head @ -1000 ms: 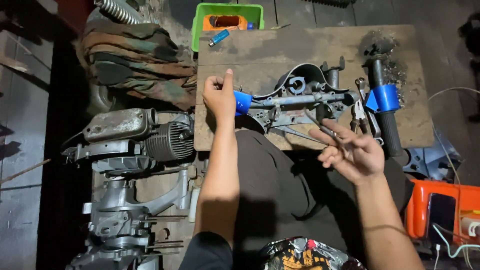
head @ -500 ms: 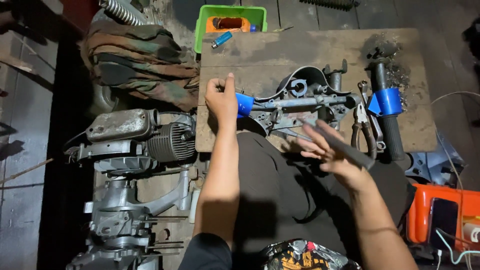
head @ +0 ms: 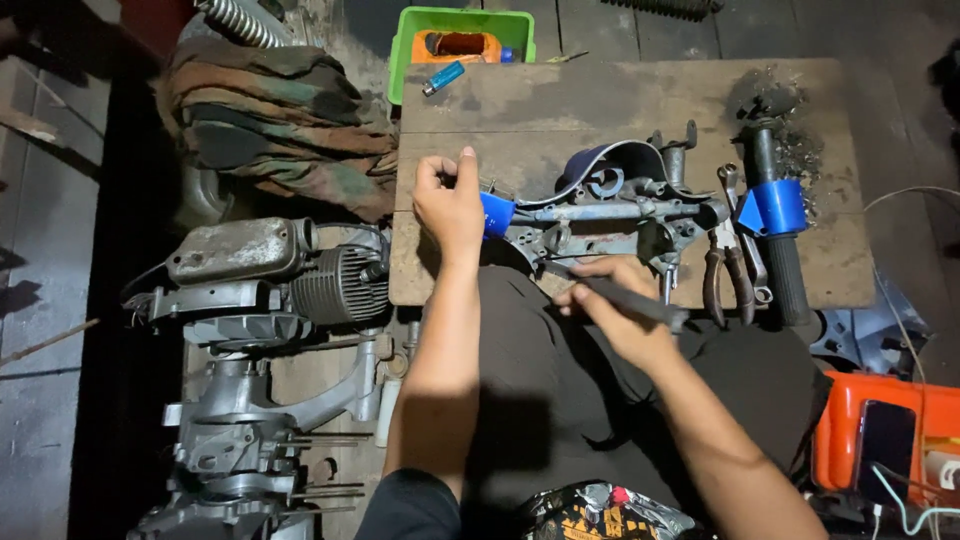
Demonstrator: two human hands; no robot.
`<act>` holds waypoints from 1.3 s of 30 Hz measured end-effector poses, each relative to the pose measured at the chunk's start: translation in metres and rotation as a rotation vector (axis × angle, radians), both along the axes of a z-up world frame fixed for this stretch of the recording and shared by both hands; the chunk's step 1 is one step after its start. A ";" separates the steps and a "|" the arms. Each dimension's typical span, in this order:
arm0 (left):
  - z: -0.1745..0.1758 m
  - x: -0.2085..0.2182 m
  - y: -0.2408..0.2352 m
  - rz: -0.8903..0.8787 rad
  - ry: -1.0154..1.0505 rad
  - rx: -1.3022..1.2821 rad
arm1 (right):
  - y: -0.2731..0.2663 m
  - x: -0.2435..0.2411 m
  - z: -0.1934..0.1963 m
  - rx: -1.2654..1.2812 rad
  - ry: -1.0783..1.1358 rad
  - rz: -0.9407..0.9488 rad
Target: Cleaning a metal engine housing by scraping debris out of crevices with a metal tool
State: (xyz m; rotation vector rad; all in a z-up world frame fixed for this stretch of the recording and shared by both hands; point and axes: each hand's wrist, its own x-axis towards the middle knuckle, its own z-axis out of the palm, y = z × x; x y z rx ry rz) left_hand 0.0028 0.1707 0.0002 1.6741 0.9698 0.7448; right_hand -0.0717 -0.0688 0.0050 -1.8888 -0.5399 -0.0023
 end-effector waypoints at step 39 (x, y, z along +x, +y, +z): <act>0.014 -0.005 -0.007 0.003 -0.020 0.071 | 0.041 0.000 -0.009 -0.223 -0.609 0.010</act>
